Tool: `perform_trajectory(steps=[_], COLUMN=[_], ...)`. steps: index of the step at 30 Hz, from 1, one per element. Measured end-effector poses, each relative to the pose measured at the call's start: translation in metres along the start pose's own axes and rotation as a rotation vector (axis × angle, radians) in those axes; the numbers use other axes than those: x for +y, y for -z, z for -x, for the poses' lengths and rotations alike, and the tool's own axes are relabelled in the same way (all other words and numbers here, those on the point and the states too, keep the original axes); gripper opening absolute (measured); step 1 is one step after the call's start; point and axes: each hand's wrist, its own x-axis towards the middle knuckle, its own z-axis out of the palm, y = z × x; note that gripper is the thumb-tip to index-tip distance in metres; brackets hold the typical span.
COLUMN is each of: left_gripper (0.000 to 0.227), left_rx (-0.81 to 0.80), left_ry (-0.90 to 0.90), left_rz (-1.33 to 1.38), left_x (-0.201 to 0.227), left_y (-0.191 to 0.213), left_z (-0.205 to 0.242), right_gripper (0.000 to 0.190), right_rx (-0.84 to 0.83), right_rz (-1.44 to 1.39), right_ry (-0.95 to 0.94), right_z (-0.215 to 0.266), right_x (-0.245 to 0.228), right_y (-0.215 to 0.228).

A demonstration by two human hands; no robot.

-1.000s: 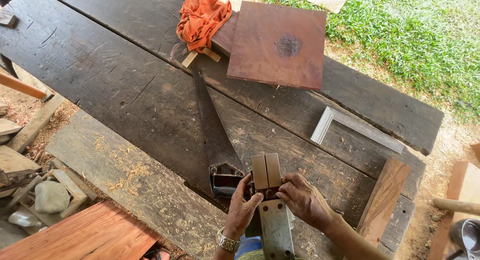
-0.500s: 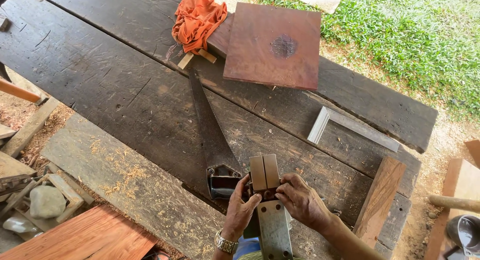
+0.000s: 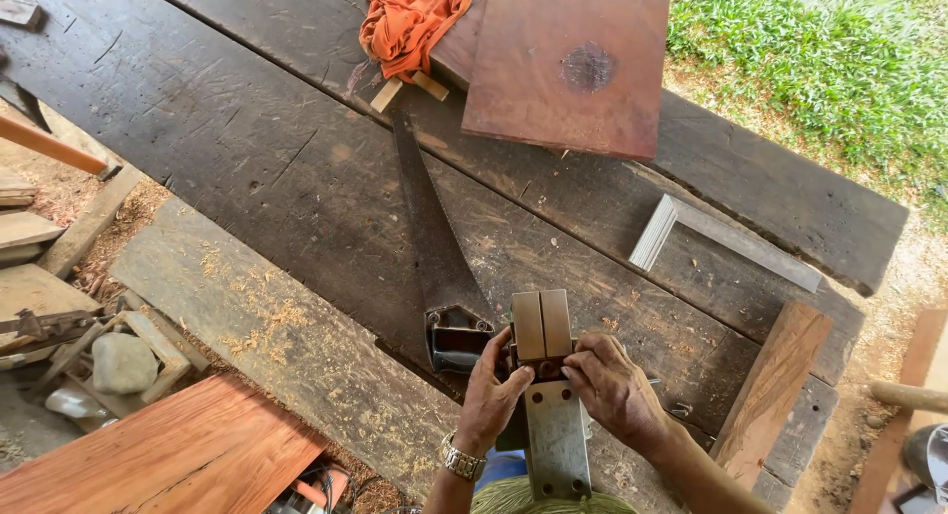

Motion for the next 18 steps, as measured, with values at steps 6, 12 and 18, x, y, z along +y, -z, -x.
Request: perform_trajectory(steps=[6, 12, 18], left_gripper=[0.07, 0.069, 0.072], left_rx=[0.009, 0.008, 0.046], left_ry=[0.033, -0.036, -0.042], left_rz=[0.009, 0.011, 0.099], left_x=[0.001, 0.0, 0.009], left_y=[0.001, -0.002, 0.002], left_z=[0.0, 0.002, 0.004], right_gripper=[0.014, 0.015, 0.016], right_rx=[0.023, 0.047, 0.096], right_rz=[0.014, 0.027, 0.05], right_ry=[-0.026, 0.0, 0.042], right_z=[-0.001, 0.002, -0.001], right_x=[-0.005, -0.004, -0.009], right_y=[0.001, 0.001, -0.001])
